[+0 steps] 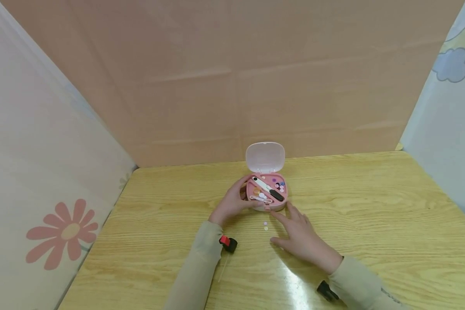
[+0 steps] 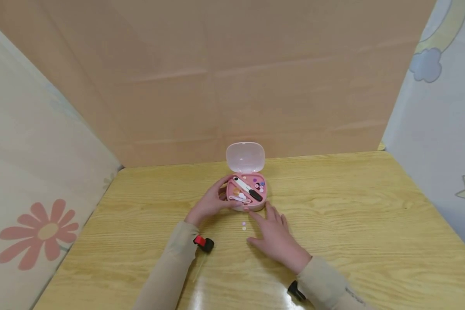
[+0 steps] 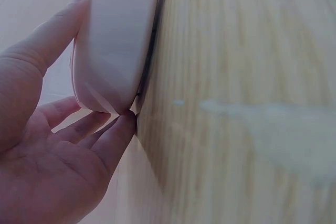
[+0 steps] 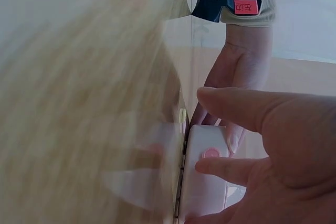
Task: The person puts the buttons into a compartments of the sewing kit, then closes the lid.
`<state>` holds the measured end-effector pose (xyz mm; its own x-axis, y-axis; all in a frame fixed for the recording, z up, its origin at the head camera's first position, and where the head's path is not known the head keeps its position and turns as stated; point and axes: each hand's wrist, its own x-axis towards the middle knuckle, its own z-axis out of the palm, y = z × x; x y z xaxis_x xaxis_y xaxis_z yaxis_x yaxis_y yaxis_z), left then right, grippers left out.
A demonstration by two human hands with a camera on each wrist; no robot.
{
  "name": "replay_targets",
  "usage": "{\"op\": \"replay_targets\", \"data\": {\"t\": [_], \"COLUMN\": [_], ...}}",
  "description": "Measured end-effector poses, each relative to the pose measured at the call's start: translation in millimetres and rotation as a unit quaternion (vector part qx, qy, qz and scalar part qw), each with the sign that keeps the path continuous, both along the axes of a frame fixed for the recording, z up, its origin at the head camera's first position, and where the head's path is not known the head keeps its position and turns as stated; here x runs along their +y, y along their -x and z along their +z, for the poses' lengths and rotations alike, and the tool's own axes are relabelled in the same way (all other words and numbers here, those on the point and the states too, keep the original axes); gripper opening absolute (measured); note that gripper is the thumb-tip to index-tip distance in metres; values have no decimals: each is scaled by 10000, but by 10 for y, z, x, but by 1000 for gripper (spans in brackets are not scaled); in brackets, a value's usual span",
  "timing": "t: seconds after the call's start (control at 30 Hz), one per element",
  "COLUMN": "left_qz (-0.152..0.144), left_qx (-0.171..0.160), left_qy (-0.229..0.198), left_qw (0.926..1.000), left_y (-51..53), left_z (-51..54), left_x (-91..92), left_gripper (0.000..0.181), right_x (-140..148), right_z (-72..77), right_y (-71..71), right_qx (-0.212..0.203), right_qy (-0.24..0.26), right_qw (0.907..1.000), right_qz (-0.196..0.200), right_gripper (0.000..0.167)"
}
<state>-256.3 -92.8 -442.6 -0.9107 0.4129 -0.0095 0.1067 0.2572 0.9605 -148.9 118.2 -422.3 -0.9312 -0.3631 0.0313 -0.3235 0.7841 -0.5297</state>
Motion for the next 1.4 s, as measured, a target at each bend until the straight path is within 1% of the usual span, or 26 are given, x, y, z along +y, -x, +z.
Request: {"op": "replay_targets", "data": {"t": [0.2,0.33,0.5,0.63,0.83,1.03,1.23,1.4], "left_qz": [-105,-66,-31,-32,-53,-8,11,0], "left_qx": [-33,46,52,28,86,81,44,-9], "left_qy": [-243,-90,0,9,-80,-111,-43,-113], "left_qw": [9996,9999,10000,10000,9999,9999,10000,9999], "left_y": [11,5,-3,-7,-9,11,12,13], "left_z": [-15,-20,-17,-23,-22,-35,-33,-30], "left_x": [18,20,19,14,3,-4,-13,-9], "left_gripper": [89,88,88,89,89,90,89,89], "right_x": [-19,-45,-100,-143,-190,-232,-276,-308], "right_z": [-10,-16,-24,-44,-82,-126,-169,-177], "right_y": [3,1,-8,-13,-4,11,24,32], "right_qx": [-42,-43,-58,-207,-388,-343,-203,-226], "right_qy": [-49,0,124,285,773,1166,1336,1415], "right_qw": [9998,9994,9985,9970,9917,9856,9808,9770], "right_qz": [-198,-337,-525,-693,-950,-1173,-1405,-1577], "right_gripper": [67,64,60,59,57,50,43,35]}}
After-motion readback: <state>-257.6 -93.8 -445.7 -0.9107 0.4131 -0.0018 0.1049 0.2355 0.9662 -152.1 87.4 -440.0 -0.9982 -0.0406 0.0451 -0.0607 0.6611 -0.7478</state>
